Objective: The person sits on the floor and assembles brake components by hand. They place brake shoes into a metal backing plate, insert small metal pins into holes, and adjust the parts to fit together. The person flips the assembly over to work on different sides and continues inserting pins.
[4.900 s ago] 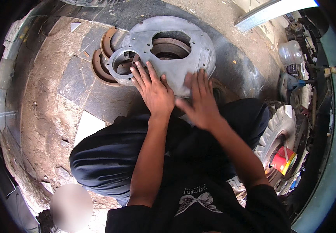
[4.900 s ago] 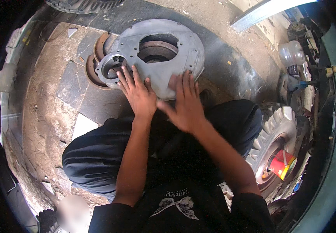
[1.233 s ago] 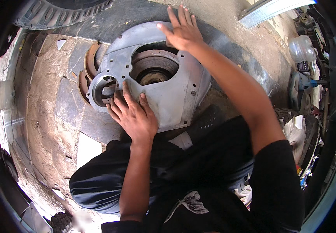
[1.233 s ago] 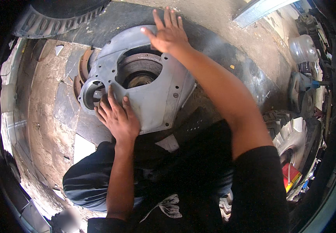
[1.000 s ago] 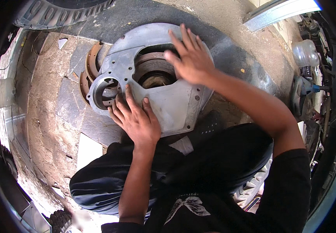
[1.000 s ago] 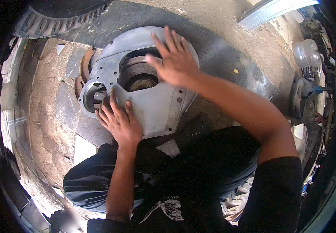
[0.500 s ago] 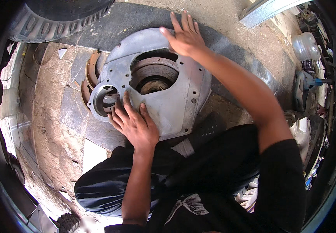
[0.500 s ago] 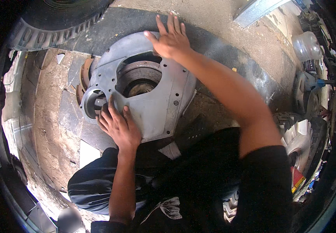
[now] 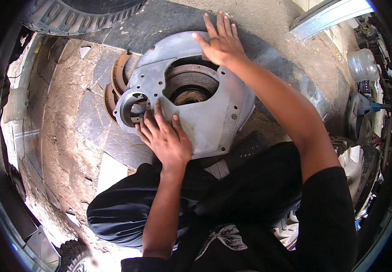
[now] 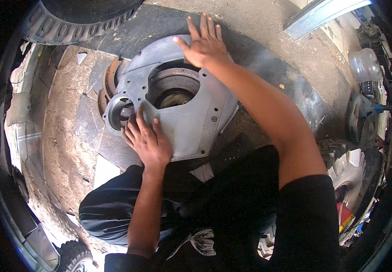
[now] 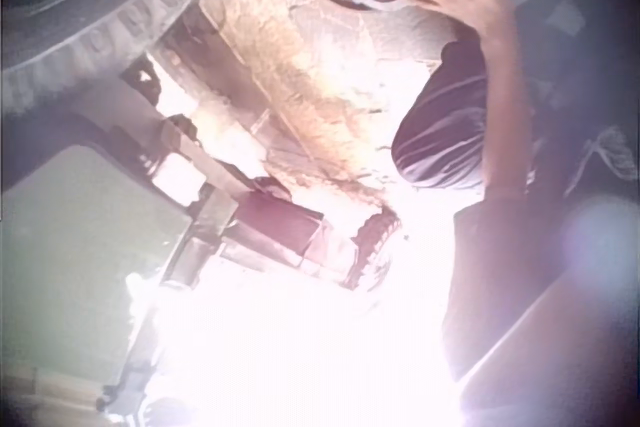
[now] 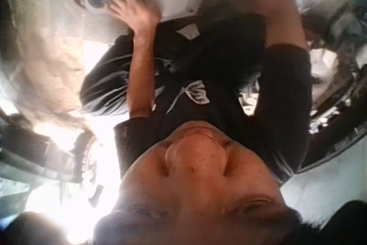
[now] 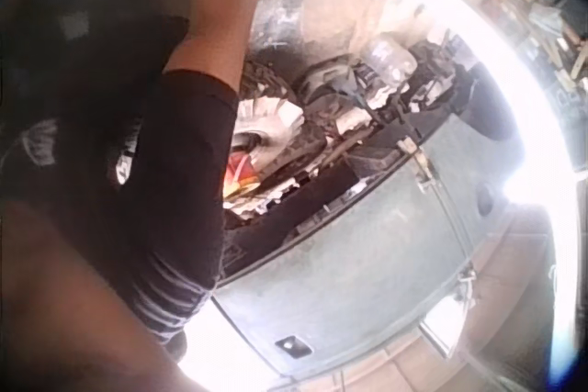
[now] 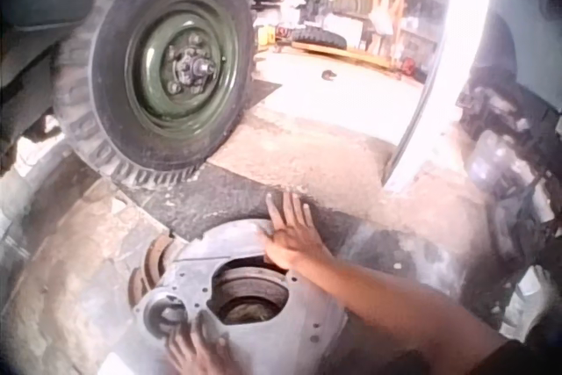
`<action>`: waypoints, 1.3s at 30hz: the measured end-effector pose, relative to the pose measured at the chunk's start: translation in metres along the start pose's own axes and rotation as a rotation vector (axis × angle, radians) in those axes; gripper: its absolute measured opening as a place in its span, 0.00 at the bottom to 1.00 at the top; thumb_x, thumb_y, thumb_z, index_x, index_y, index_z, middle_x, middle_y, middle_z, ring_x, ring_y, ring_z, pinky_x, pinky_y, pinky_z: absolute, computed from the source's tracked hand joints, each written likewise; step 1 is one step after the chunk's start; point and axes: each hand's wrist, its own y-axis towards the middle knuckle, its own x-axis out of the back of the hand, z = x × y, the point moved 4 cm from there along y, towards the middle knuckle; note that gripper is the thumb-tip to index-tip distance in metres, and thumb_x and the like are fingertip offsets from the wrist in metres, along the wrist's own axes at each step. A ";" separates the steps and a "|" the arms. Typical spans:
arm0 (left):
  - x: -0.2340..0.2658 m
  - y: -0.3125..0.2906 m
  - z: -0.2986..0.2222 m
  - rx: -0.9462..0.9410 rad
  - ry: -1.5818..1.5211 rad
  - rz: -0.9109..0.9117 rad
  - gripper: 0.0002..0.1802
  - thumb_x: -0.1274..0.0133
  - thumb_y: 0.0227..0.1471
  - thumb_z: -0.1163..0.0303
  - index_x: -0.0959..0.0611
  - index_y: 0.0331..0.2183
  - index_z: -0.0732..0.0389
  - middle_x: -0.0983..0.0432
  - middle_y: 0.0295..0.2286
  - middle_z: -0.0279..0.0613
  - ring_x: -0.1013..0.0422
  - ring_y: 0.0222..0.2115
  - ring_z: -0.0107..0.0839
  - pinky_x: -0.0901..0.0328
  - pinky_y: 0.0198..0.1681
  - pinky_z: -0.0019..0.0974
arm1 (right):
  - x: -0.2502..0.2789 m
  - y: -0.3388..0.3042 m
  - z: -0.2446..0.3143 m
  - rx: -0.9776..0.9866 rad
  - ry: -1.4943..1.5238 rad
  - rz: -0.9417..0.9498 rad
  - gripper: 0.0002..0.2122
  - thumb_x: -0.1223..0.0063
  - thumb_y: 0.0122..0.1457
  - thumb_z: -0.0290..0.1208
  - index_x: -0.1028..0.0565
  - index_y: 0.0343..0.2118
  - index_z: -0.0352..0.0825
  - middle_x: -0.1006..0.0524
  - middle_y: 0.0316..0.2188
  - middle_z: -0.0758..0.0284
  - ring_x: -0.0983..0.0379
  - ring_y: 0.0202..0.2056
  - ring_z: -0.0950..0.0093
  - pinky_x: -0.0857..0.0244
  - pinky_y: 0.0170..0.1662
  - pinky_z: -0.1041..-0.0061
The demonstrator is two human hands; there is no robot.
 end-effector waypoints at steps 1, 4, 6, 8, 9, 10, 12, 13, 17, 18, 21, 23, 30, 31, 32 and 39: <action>-0.002 -0.002 0.008 0.010 -0.006 -0.019 0.31 0.53 0.69 0.57 0.32 0.68 0.58 0.34 0.59 0.63 0.43 0.65 0.62 0.62 0.72 0.66 | 0.000 -0.019 0.010 0.062 0.014 0.034 0.41 0.79 0.71 0.70 0.58 0.79 0.47 0.63 0.79 0.51 0.68 0.79 0.55 0.72 0.79 0.53; 0.002 -0.001 0.006 0.011 -0.001 -0.014 0.31 0.52 0.68 0.58 0.32 0.67 0.59 0.34 0.59 0.64 0.43 0.65 0.61 0.60 0.72 0.66 | 0.007 -0.033 -0.006 0.040 0.020 0.068 0.42 0.79 0.70 0.71 0.58 0.79 0.47 0.63 0.79 0.52 0.69 0.79 0.56 0.73 0.79 0.53; 0.000 0.000 0.001 -0.017 0.011 -0.010 0.32 0.50 0.67 0.59 0.32 0.67 0.61 0.35 0.59 0.63 0.42 0.65 0.60 0.59 0.72 0.66 | 0.009 -0.025 -0.025 -0.031 0.021 0.039 0.41 0.79 0.71 0.70 0.59 0.79 0.48 0.63 0.79 0.53 0.68 0.79 0.56 0.74 0.79 0.53; 0.000 0.002 -0.002 -0.023 -0.005 -0.008 0.32 0.50 0.67 0.59 0.32 0.67 0.61 0.35 0.59 0.63 0.42 0.64 0.60 0.59 0.72 0.66 | 0.005 0.005 -0.026 -0.076 -0.020 -0.024 0.41 0.79 0.71 0.70 0.59 0.79 0.49 0.63 0.79 0.53 0.68 0.79 0.56 0.73 0.79 0.53; -0.002 0.001 -0.002 -0.017 -0.018 -0.008 0.32 0.50 0.67 0.59 0.32 0.67 0.61 0.35 0.59 0.63 0.42 0.64 0.60 0.60 0.72 0.66 | 0.005 0.013 -0.022 -0.091 -0.046 -0.051 0.41 0.79 0.71 0.70 0.59 0.79 0.49 0.63 0.79 0.53 0.68 0.79 0.56 0.73 0.79 0.53; -0.002 0.001 -0.001 -0.013 -0.007 -0.014 0.32 0.50 0.66 0.60 0.32 0.67 0.61 0.35 0.59 0.63 0.43 0.65 0.60 0.60 0.72 0.66 | 0.002 0.015 -0.014 -0.054 -0.051 -0.056 0.41 0.77 0.70 0.71 0.60 0.79 0.51 0.65 0.79 0.53 0.70 0.79 0.56 0.73 0.79 0.54; 0.001 -0.002 0.006 0.011 -0.025 -0.008 0.32 0.50 0.66 0.60 0.32 0.67 0.61 0.36 0.59 0.63 0.43 0.65 0.60 0.60 0.72 0.66 | -0.003 -0.006 0.000 0.061 -0.030 0.026 0.41 0.77 0.71 0.70 0.60 0.79 0.51 0.64 0.79 0.53 0.70 0.79 0.56 0.72 0.79 0.54; 0.002 -0.002 0.011 0.023 -0.034 -0.004 0.32 0.50 0.66 0.60 0.32 0.67 0.61 0.36 0.59 0.63 0.43 0.65 0.59 0.60 0.72 0.67 | -0.002 -0.022 0.011 0.119 -0.019 0.068 0.41 0.77 0.71 0.70 0.60 0.79 0.51 0.64 0.79 0.53 0.70 0.79 0.56 0.72 0.79 0.54; 0.000 -0.002 0.003 0.000 -0.017 -0.012 0.32 0.50 0.66 0.59 0.32 0.67 0.61 0.35 0.59 0.62 0.43 0.65 0.59 0.60 0.72 0.66 | 0.005 -0.023 -0.040 -0.053 -0.045 0.046 0.41 0.77 0.71 0.70 0.60 0.79 0.51 0.64 0.79 0.53 0.69 0.79 0.55 0.72 0.79 0.53; 0.000 0.000 0.003 0.001 -0.008 -0.015 0.32 0.50 0.66 0.59 0.32 0.67 0.61 0.35 0.59 0.62 0.43 0.65 0.58 0.60 0.72 0.66 | 0.005 -0.010 -0.038 -0.097 -0.022 0.041 0.42 0.77 0.70 0.71 0.61 0.79 0.50 0.64 0.79 0.54 0.71 0.79 0.56 0.73 0.79 0.52; -0.002 -0.002 0.002 -0.005 -0.014 -0.028 0.32 0.50 0.66 0.59 0.31 0.67 0.60 0.34 0.59 0.61 0.42 0.65 0.57 0.60 0.72 0.66 | 0.005 0.009 -0.023 -0.119 -0.040 -0.002 0.43 0.77 0.69 0.72 0.61 0.79 0.48 0.65 0.79 0.53 0.72 0.79 0.56 0.74 0.79 0.52; -0.005 -0.004 0.008 -0.018 -0.012 -0.046 0.32 0.50 0.66 0.59 0.31 0.67 0.60 0.34 0.58 0.60 0.41 0.65 0.56 0.60 0.73 0.65 | 0.009 -0.016 0.001 -0.080 -0.116 0.038 0.43 0.78 0.70 0.72 0.60 0.79 0.46 0.65 0.79 0.51 0.71 0.79 0.55 0.75 0.79 0.54; -0.011 -0.001 0.010 -0.002 -0.038 -0.067 0.31 0.49 0.66 0.58 0.31 0.66 0.60 0.33 0.59 0.61 0.41 0.64 0.57 0.59 0.73 0.64 | 0.038 -0.122 0.055 0.006 0.223 -0.059 0.40 0.69 0.73 0.64 0.55 0.78 0.42 0.57 0.77 0.46 0.66 0.78 0.51 0.71 0.78 0.51; -0.012 0.000 0.009 -0.007 -0.043 -0.064 0.31 0.49 0.67 0.58 0.31 0.66 0.60 0.34 0.60 0.61 0.41 0.65 0.57 0.59 0.73 0.64 | 0.045 -0.126 0.053 -0.027 0.368 -0.171 0.38 0.63 0.73 0.61 0.51 0.77 0.40 0.53 0.76 0.44 0.61 0.77 0.49 0.67 0.78 0.51; -0.014 -0.001 0.007 -0.025 -0.071 -0.077 0.31 0.49 0.67 0.58 0.30 0.66 0.61 0.34 0.61 0.62 0.41 0.65 0.58 0.59 0.73 0.64 | 0.052 -0.127 0.049 -0.056 0.513 -0.282 0.37 0.58 0.73 0.58 0.48 0.76 0.38 0.49 0.75 0.42 0.56 0.76 0.46 0.63 0.77 0.50; -0.007 -0.010 0.017 -0.112 0.004 -0.098 0.32 0.47 0.67 0.54 0.29 0.66 0.57 0.37 0.65 0.59 0.44 0.67 0.61 0.59 0.73 0.67 | 0.123 -0.165 0.015 -0.206 0.588 0.163 0.25 0.39 0.66 0.50 0.23 0.60 0.40 0.27 0.64 0.50 0.30 0.64 0.54 0.32 0.63 0.60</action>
